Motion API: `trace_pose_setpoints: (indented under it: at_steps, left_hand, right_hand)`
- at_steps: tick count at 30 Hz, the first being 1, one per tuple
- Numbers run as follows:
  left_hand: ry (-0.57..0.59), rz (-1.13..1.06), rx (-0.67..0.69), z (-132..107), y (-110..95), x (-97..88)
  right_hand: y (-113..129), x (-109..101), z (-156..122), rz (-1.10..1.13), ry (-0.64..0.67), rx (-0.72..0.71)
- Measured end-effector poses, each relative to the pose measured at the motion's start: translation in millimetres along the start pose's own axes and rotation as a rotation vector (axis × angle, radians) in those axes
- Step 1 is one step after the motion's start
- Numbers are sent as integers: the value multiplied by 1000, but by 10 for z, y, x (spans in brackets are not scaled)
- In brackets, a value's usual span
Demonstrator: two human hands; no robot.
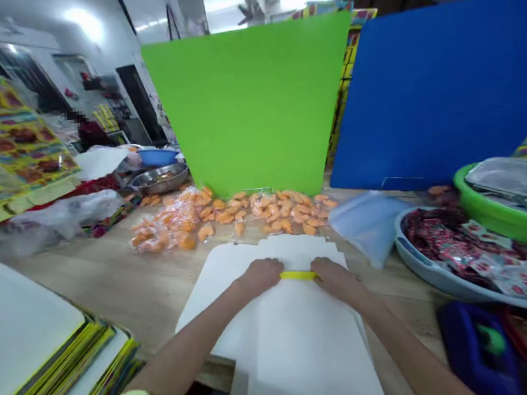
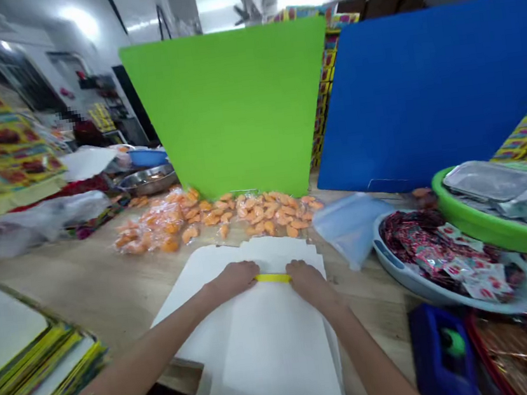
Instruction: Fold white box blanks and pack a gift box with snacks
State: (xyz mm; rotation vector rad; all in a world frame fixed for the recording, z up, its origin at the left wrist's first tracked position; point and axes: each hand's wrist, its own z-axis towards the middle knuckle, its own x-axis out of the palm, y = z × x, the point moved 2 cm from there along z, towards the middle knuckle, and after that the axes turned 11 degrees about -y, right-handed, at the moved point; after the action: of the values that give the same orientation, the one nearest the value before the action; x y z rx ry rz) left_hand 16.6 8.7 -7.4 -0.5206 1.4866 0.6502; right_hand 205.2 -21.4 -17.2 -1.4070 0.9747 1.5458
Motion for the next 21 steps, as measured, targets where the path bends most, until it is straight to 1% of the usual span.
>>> trace_pose_setpoints:
  at_steps: [5, 8, 10, 13, 15, 17, 18, 20, 21]
  left_hand:
    - [-4, -12, -3, -27, -95, 21]
    - [-15, -27, -57, -24, -193, 41]
    - [-24, -53, -97, -16, -242, 53]
    - [-49, -112, -170, -50, -215, 31]
    - [-91, -132, -255, -164, -141, -21]
    - [-153, -173, -405, -380, -82, -84]
    - [-171, -239, -491, -518, -83, -105]
    - [-180, -491, -621, -795, -172, -121]
    - [-179, -645, -646, -909, -250, -124]
  right_hand:
    - [64, -10, -52, -66, -51, -42]
    - [128, 7, -72, -93, -88, -49]
    - [180, 25, -70, -106, -116, -27]
    - [202, 38, -52, -113, -151, 22]
    - [141, 33, -58, -99, -162, 36]
    - [14, 28, -93, -12, -182, 63]
    - [-70, 32, -117, 89, -194, 107]
    - [-239, 42, -154, 288, -286, 168]
    - [-312, 45, -160, 357, -358, 187]
